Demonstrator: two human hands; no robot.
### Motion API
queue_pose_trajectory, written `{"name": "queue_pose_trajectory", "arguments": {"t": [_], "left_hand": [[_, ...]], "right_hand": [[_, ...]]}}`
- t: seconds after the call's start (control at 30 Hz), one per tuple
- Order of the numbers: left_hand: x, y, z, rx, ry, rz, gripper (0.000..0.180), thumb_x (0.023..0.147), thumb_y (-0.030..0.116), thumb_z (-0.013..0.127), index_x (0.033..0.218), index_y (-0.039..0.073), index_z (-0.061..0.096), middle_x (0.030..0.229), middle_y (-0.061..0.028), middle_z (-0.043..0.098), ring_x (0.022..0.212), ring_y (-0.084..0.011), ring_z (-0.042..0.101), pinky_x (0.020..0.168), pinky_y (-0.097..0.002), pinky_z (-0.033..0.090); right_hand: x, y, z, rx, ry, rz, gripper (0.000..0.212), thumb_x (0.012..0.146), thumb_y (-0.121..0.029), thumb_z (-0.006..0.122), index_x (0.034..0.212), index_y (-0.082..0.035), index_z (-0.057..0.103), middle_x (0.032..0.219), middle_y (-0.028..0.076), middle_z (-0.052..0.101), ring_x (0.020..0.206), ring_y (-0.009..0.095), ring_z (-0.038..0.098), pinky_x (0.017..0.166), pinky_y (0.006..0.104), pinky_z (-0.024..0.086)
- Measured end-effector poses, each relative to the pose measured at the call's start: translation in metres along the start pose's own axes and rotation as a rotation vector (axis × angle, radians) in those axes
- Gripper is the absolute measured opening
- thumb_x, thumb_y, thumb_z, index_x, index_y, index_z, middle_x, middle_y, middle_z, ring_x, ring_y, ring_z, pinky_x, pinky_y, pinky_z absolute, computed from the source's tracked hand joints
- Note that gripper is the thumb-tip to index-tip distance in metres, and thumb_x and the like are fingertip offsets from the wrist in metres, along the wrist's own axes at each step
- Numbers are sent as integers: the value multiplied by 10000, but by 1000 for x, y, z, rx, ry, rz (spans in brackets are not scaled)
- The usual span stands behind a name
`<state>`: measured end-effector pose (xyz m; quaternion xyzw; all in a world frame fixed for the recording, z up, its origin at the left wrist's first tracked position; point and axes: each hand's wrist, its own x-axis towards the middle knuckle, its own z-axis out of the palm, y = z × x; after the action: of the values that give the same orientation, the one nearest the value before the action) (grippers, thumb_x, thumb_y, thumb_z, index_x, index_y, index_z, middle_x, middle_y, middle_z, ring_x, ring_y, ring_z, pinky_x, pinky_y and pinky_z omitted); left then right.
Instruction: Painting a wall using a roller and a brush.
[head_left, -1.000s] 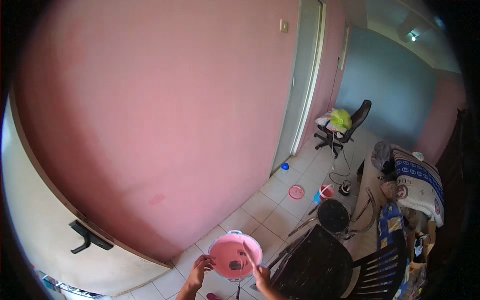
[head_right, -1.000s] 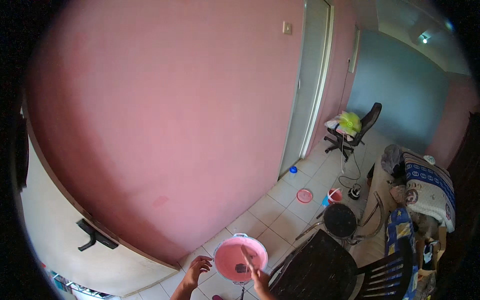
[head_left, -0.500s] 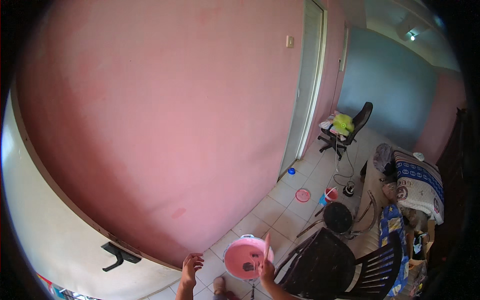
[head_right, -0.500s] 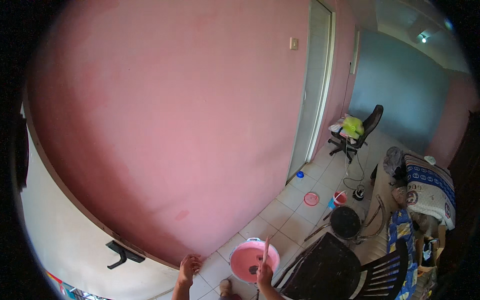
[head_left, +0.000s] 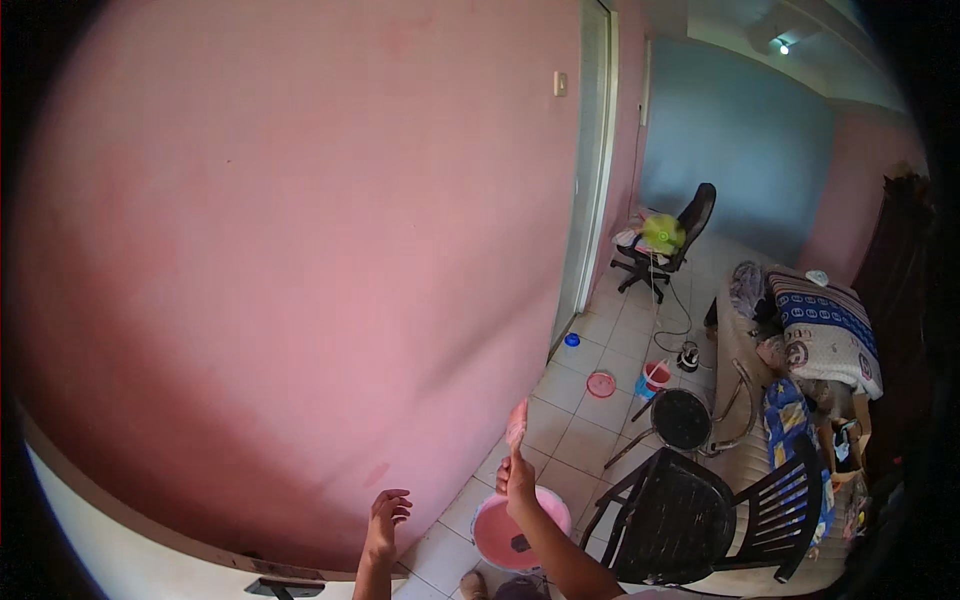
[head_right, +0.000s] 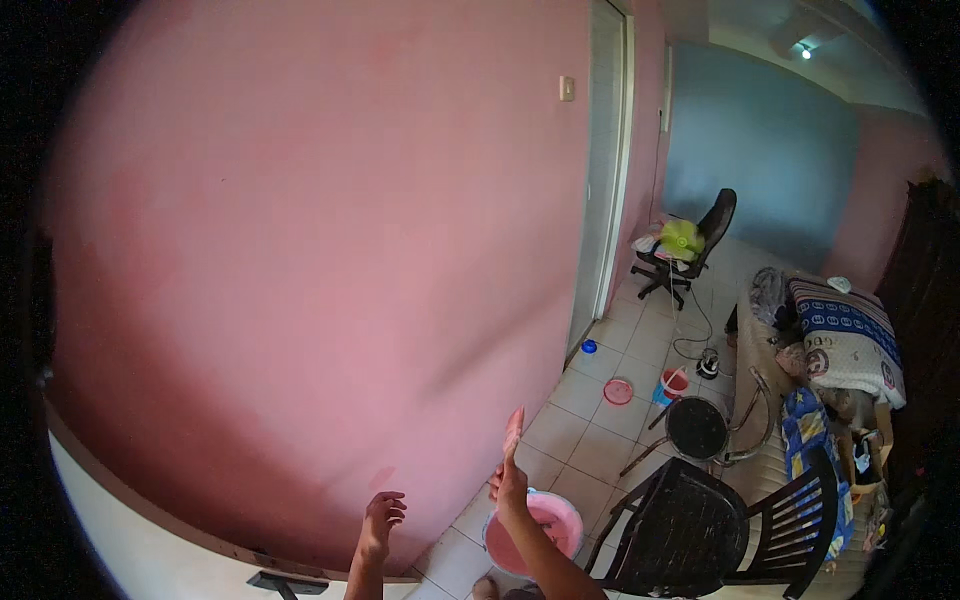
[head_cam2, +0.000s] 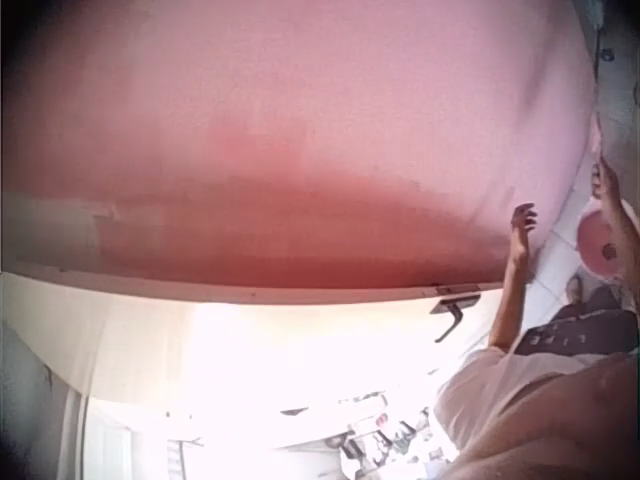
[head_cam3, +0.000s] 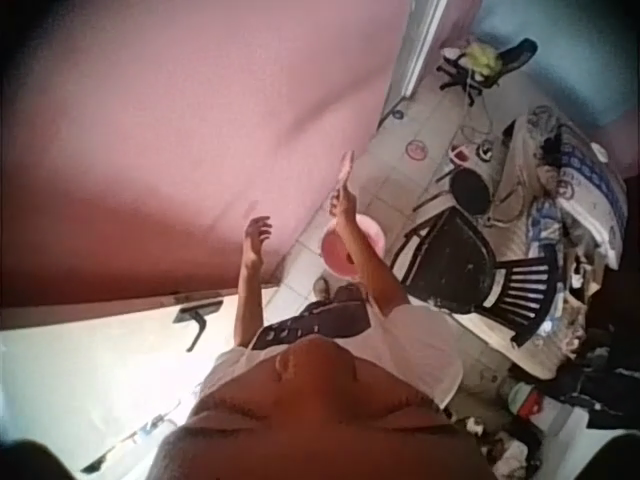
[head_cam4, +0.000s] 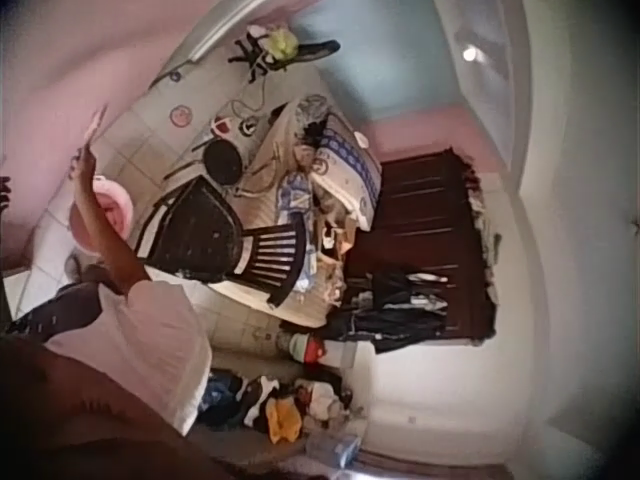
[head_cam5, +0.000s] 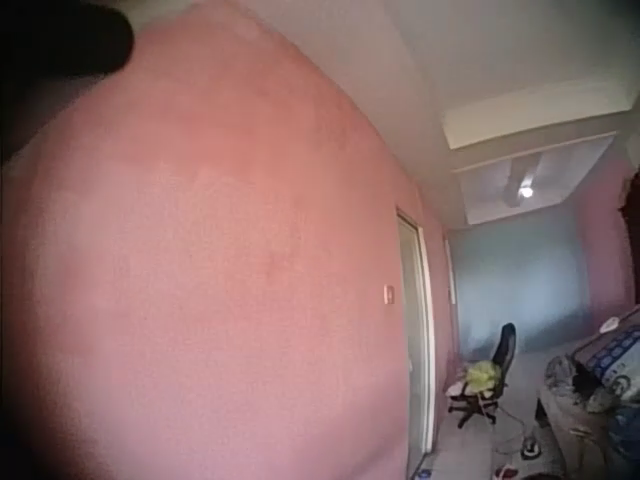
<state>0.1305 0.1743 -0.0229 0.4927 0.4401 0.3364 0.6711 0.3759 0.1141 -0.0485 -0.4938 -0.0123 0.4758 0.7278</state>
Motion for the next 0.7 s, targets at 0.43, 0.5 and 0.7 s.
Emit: {"name": "queue_pose_trajectory", "arguments": {"t": [0.43,0.5,0.7], "left_hand": [[25,-25,17,-25,82,-145,246,864,199,459,1019,64,595,824,-49,600,684,-110,546,615,-222,428],[27,-31,19,13,125,-173,245,881,179,442,1030,29,566,800,-72,576,634,-136,540,544,-236,441],[20,-23,31,-25,189,-183,260,875,234,463,1044,79,583,824,-44,584,676,-125,535,598,-249,444]], "right_hand": [[245,-72,96,-122,60,-424,422,954,-383,395,718,-46,488,580,54,494,508,201,495,471,342,415],[279,-82,111,-262,93,-605,446,958,-373,381,730,-12,507,596,102,534,538,259,530,507,380,434],[296,-113,159,-684,79,-709,475,960,-348,334,771,37,539,701,247,583,695,440,553,648,496,428]]}}
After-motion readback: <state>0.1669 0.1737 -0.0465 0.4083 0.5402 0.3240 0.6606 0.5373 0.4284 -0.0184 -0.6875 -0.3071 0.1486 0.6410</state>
